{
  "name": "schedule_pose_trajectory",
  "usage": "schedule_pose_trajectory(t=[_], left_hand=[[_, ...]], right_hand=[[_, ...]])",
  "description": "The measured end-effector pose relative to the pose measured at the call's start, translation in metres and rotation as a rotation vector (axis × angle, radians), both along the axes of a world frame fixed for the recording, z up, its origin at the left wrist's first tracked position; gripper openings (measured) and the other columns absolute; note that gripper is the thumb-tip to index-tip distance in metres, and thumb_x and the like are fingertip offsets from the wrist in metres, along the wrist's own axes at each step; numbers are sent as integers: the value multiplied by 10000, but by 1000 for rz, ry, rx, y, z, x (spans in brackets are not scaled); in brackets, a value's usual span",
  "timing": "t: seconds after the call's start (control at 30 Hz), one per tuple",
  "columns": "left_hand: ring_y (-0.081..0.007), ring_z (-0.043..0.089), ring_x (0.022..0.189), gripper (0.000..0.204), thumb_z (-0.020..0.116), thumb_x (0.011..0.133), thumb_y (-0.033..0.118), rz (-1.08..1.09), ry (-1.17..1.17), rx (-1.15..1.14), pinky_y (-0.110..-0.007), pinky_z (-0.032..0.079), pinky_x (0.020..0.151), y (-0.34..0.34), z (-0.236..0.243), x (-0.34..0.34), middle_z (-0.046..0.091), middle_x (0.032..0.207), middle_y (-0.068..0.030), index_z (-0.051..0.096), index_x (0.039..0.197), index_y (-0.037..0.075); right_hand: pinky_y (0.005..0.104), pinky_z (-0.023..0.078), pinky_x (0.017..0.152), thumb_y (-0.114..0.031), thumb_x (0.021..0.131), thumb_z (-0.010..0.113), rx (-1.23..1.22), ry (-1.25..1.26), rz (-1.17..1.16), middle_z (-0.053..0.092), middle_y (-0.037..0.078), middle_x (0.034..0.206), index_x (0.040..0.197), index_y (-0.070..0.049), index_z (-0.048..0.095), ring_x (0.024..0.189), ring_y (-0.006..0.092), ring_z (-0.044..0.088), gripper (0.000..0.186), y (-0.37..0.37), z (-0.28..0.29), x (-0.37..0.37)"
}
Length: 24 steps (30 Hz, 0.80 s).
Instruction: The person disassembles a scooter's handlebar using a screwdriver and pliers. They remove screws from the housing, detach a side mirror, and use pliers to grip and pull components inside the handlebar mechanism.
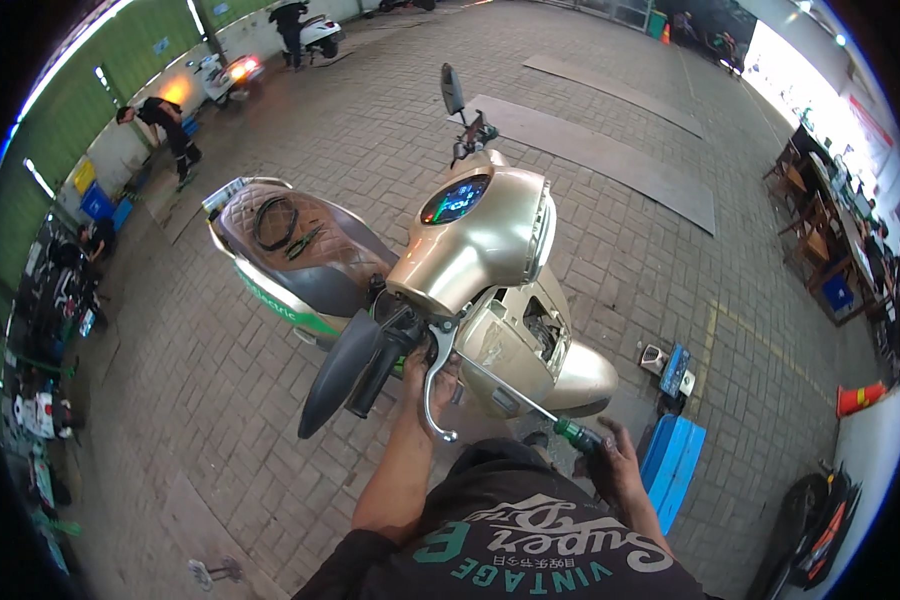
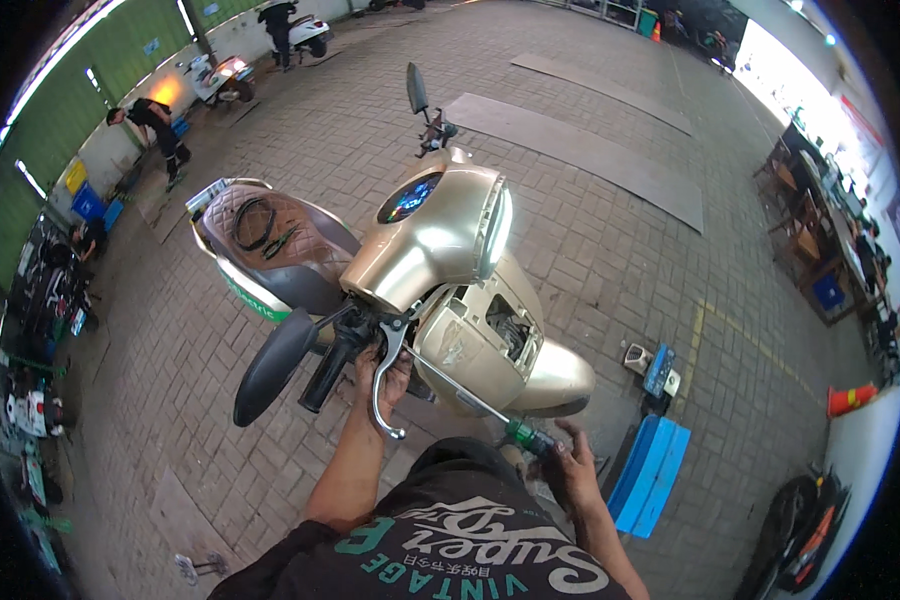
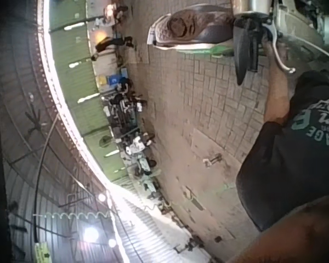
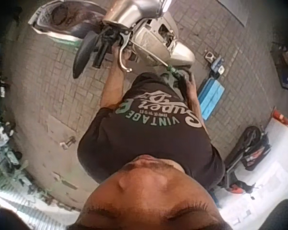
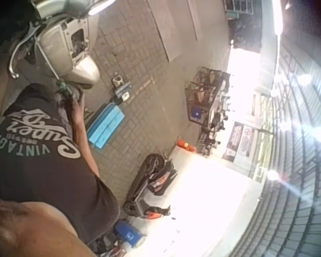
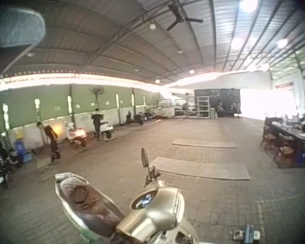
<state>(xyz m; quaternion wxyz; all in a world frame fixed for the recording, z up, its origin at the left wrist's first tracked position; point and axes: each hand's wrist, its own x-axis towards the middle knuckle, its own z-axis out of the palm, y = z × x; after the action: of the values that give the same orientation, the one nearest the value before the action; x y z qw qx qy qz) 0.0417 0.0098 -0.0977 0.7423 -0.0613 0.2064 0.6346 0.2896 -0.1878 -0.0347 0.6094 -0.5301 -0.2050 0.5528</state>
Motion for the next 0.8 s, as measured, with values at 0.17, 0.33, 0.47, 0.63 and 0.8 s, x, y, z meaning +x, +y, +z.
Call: schedule_pose_trajectory(t=[0.17, 0.33, 0.47, 0.63, 0.8], left_hand=[[-213, 584, 600, 244, 533, 859, 225, -138, 26, 64, -273, 516, 534, 1, -6, -4, 625, 773, -119, 594, 901, -8], [-217, 594, 669, 230, 551, 865, 206, -87, 160, 51, -308, 530, 544, -1, 5, -6, 612, 877, -116, 559, 978, 5], [-172, 596, 656, 178, 511, 890, 189, -123, 149, 48, -295, 525, 602, 3, -3, 7, 598, 828, -83, 545, 988, 45], [-134, 585, 560, 195, 470, 918, 215, -224, 164, 93, -163, 441, 353, 0, -13, -3, 597, 745, -105, 559, 976, 52], [-101, 533, 475, 259, 442, 923, 249, -187, 192, 78, -126, 364, 289, 2, -12, -2, 584, 764, -168, 552, 986, 23]], right_hand=[[285, 327, 358, -377, 937, 411, -471, 83, 391, 498, 74, 565, 950, -41, 512, 394, 168, 436, 351, 10, -1, 21], [257, 336, 420, -177, 895, 515, -107, -259, 165, 500, 75, 671, 922, -42, 524, 472, 141, 437, 137, 35, -16, 24], [292, 380, 457, -264, 871, 556, -90, 152, -159, 491, 64, 699, 959, -73, 554, 491, 172, 438, 211, 28, -50, 18], [319, 300, 365, -534, 874, 422, -495, 169, 409, 405, 40, 522, 937, -92, 521, 366, 167, 346, 457, 14, -37, 42], [305, 322, 377, -383, 891, 481, -187, 180, 237, 468, 55, 577, 953, -92, 497, 403, 162, 403, 298, 25, -55, 53]])
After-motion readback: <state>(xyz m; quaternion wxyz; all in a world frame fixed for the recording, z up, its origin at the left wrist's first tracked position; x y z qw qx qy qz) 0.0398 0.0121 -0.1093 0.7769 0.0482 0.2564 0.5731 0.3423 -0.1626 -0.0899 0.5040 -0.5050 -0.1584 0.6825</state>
